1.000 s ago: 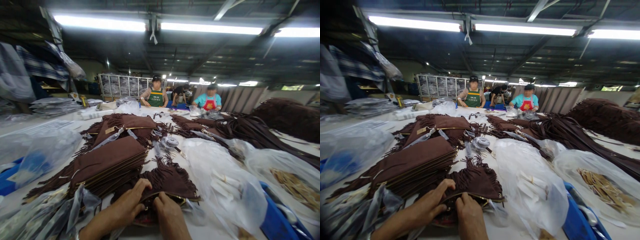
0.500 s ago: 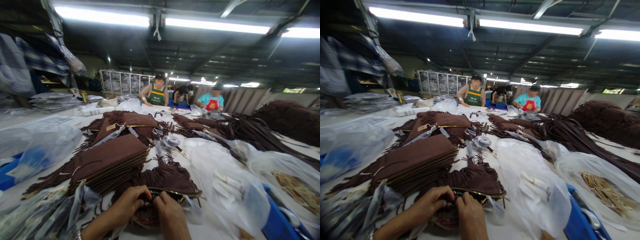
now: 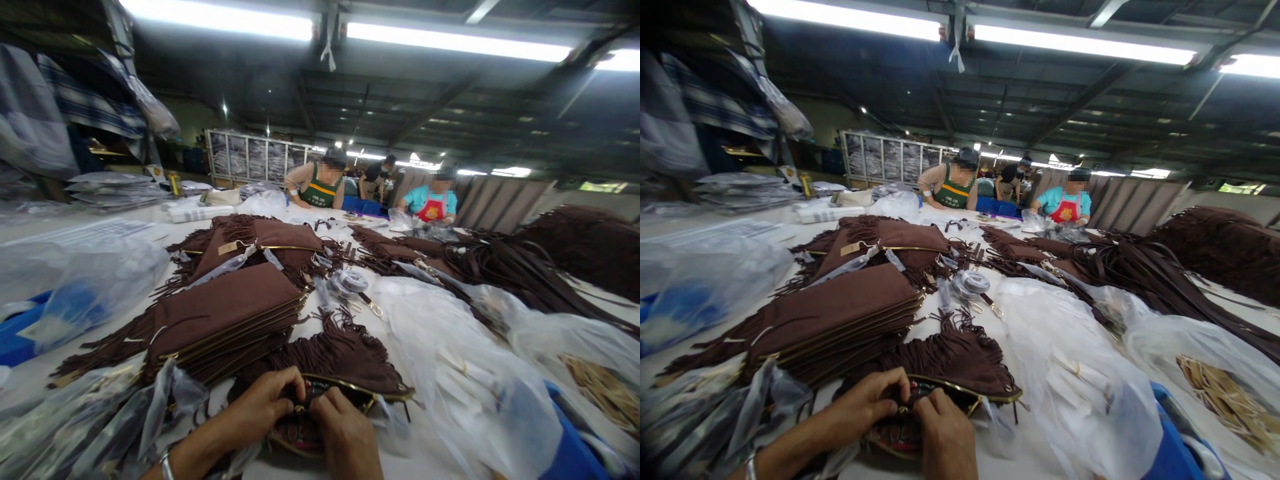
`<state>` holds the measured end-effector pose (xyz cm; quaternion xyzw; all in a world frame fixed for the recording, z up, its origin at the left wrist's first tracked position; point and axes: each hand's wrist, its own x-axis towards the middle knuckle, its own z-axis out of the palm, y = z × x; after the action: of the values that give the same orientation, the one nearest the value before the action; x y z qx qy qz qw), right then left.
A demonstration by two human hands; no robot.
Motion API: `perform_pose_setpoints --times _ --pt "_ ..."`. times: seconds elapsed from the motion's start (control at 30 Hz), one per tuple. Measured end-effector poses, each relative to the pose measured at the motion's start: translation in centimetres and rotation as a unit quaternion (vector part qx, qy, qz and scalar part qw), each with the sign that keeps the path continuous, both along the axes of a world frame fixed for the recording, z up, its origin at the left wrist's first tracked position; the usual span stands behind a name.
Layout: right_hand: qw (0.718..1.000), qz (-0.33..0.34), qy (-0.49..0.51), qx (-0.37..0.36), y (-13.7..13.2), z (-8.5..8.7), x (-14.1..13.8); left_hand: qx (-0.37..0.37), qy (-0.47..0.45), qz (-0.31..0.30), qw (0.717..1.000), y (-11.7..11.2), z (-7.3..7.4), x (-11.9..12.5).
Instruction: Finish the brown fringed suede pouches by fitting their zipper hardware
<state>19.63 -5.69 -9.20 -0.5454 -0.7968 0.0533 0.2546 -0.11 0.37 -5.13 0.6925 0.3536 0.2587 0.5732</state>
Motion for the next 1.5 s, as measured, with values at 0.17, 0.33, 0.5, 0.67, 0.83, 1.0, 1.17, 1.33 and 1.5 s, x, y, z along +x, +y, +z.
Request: perform_pose_setpoints --times 0.17,0.33,0.5,0.67,0.83,1.0,1.17,1.33,1.5 --pt "0.999 -0.008 0.025 0.024 0.0 -0.5 -0.8 -0.057 -0.055 -0.001 0.997 0.4 -1.0 0.2" --pt "0.997 -0.022 0.039 0.056 -0.2 -1.1 -1.5 -0.101 -0.088 -0.01 0.991 0.9 -1.4 0.3" --pt "0.997 -0.026 0.047 0.046 -0.3 -0.9 -1.5 -0.108 -0.091 -0.012 0.99 1.0 -1.5 0.5" --pt "0.997 -0.003 0.052 0.052 0.0 -1.7 -2.4 -0.053 -0.063 0.006 0.997 0.3 -1.8 0.5" --pt "0.995 -0.01 0.1 0.008 0.2 -2.5 -3.3 -0.01 -0.041 0.002 0.999 -0.1 -1.4 -0.4" --pt "0.989 -0.048 0.133 -0.047 0.2 -2.2 -3.3 -0.034 -0.027 -0.07 0.997 0.2 0.0 -1.9" --pt "0.976 -0.064 0.198 -0.06 -0.2 -2.6 -3.4 -0.016 0.02 -0.063 0.998 0.4 0.1 -2.1" --pt "0.954 -0.063 0.286 -0.066 -0.4 -2.9 -3.2 0.066 0.057 0.007 0.996 0.3 -0.8 -1.3" --pt "0.95 -0.061 0.293 -0.089 -0.3 -2.3 -3.2 0.124 0.091 0.023 0.988 -0.4 -1.0 -1.0"
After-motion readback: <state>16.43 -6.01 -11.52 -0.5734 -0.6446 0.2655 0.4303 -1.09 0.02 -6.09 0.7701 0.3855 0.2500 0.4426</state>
